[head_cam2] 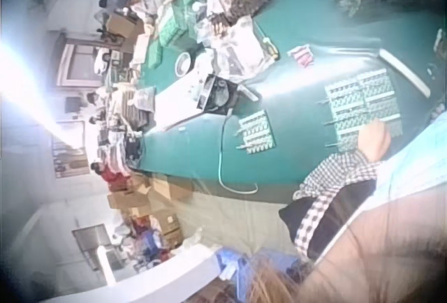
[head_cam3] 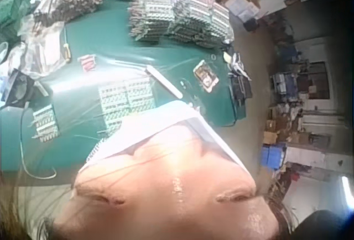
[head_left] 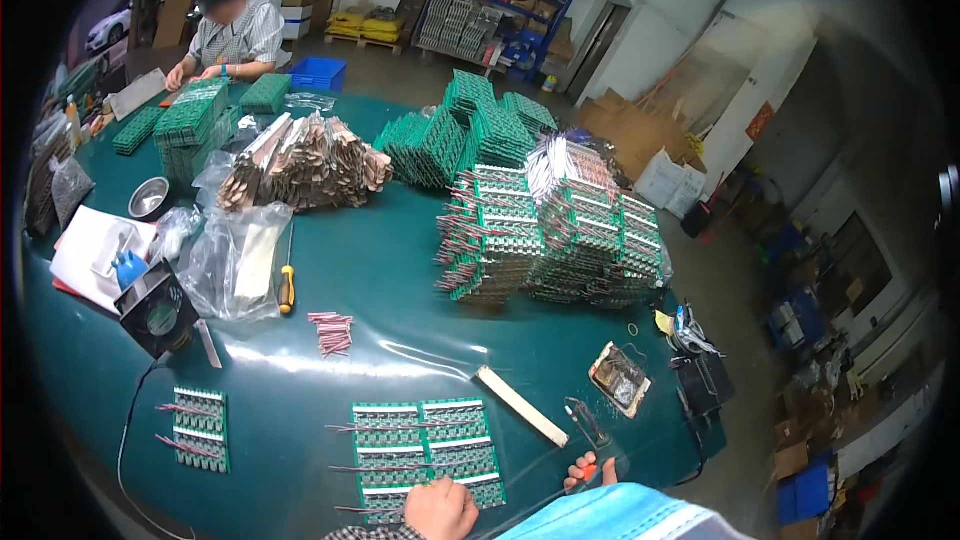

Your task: The person uses a soldering iron to attach wires to multiple green circuit boards laid out on a workbench. They repeatedly pick up wires, position them on the boards, and apply solder to secure the connections. The person also handles the boards to reposition them during the process.

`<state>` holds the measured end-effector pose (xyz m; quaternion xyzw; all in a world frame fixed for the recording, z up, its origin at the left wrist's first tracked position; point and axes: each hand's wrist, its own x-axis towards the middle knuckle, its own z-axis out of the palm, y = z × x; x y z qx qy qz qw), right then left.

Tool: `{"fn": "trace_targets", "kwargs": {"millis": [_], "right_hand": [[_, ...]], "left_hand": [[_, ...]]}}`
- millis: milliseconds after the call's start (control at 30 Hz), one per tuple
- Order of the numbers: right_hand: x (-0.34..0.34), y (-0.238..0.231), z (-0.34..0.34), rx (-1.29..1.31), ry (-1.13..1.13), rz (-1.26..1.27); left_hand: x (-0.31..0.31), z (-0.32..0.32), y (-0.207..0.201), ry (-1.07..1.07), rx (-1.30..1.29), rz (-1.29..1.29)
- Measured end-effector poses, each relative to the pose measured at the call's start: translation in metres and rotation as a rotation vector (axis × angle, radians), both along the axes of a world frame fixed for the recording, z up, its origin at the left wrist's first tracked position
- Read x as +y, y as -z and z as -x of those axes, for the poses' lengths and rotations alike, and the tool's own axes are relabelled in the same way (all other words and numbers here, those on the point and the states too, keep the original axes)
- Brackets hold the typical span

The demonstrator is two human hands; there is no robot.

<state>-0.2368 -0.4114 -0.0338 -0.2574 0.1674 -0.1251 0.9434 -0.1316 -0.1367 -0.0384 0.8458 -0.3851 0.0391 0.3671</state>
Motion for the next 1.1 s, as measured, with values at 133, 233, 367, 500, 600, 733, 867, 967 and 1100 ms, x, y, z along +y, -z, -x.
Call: {"fn": "trace_targets", "kwargs": {"millis": [133, 233, 367, 500, 600, 733, 867, 967, 1100], "right_hand": [[-0.003, 0.002, -0.002, -0.03, 0.024, -0.093], [-0.002, 0.0, -0.003, -0.06, 0.018, -0.088], [-0.002, 0.0, -0.006, -0.085, 0.004, -0.074], [-0.002, 0.001, -0.006, -0.11, 0.013, -0.088], [0.001, -0.002, -0.005, -0.107, 0.011, -0.069], [0.002, -0.002, -0.005, -0.115, 0.004, -0.05], [0.005, -0.005, -0.006, -0.097, 0.021, -0.023], [0.005, -0.005, -0.006, -0.1, 0.024, -0.032], [0.006, -0.005, -0.006, -0.095, 0.028, -0.032]], "left_hand": [[0.002, 0.001, 0.003, 0.057, -0.137, 0.015], [0.002, 0.0, 0.004, 0.113, -0.125, 0.111], [-0.004, 0.01, -0.008, -0.128, 0.106, 0.04], [-0.003, 0.009, -0.004, -0.103, 0.116, 0.083], [-0.001, 0.011, -0.014, -0.104, 0.098, 0.09], [0.0, 0.01, -0.016, -0.091, 0.106, 0.091], [-0.002, 0.011, -0.015, -0.113, 0.099, 0.077], [-0.002, 0.011, -0.016, -0.125, 0.098, 0.083], [-0.002, 0.012, -0.016, -0.125, 0.092, 0.097]]}}
